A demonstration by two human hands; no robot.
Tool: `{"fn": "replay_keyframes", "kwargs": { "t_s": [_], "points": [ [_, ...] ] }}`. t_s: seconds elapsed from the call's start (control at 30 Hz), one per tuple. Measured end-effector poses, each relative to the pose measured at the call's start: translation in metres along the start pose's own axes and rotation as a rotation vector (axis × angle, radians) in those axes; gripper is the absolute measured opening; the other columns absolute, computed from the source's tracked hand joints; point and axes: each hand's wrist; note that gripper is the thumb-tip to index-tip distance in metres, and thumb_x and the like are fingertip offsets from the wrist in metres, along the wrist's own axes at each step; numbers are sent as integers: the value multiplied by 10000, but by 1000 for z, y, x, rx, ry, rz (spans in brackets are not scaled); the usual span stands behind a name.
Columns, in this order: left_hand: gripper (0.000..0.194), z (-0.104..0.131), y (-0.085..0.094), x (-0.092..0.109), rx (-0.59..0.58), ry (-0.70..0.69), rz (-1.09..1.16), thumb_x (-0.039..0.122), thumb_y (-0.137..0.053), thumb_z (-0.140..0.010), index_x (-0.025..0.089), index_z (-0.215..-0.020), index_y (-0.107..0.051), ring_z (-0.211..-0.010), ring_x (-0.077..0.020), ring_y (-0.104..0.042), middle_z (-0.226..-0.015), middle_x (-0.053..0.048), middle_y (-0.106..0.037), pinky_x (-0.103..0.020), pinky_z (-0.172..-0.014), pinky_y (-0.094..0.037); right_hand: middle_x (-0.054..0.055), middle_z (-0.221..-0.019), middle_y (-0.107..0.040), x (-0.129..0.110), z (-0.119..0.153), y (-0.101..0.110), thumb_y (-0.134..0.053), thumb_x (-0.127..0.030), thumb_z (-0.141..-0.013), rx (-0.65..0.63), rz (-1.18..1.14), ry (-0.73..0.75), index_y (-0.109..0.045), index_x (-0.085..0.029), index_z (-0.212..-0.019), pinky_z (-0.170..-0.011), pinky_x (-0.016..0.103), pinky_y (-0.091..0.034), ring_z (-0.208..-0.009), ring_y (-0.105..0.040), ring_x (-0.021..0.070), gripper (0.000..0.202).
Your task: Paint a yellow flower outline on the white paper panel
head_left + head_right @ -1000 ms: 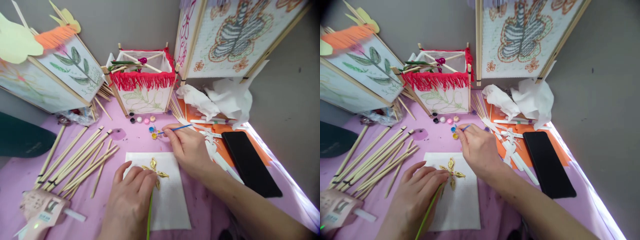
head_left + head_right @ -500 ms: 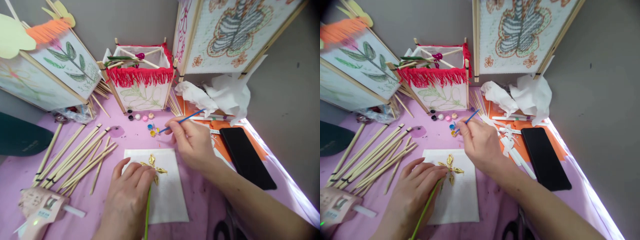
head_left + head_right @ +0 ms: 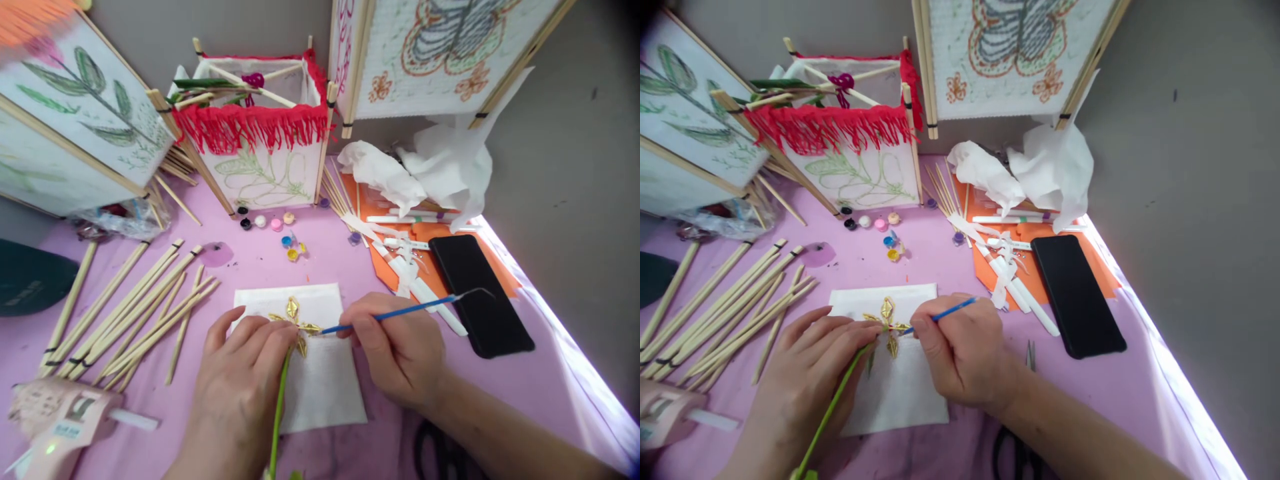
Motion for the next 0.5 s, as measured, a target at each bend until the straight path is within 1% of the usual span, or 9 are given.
{"fn": "replay_keyframes", "kwargs": {
  "t_s": [0.13,0.27,0.5],
  "points": [
    [176,-1,1,0,3,3,9,128,-441,-851,206,-931,-578,-838,-185,-593,-900,-9,-690,-431,-922,-364,18,-670,-670,1,-2,-4,-411,-156,-869,-60,20,33,-604,-161,-731,-571,227,-461,-592,-599,106,237],
    [183,-1,1,1,7,-3,-2,132,-445,-849,205,-947,-582,-834,-181,-589,-910,-14,-687,-424,-920,-367,20,-671,-665,4,-3,-7,-415,-158,-870,-50,20,55,-607,-151,-747,-584,223,-460,-600,-599,105,228],
    [177,1,-1,-1,-10,1,-3,119,-464,-841,202,-950,-576,-853,-182,-586,-920,-6,-686,-433,-938,-357,10,-650,-657,5,-4,-6,-419,-157,-868,-87,-3,124,-596,-149,-741,-581,221,-435,-594,-584,101,219]
  ]
}}
Point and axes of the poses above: each hand's wrist, its own z-axis away from the middle knuckle, its own y-axis out of the back of the hand, x = y × z
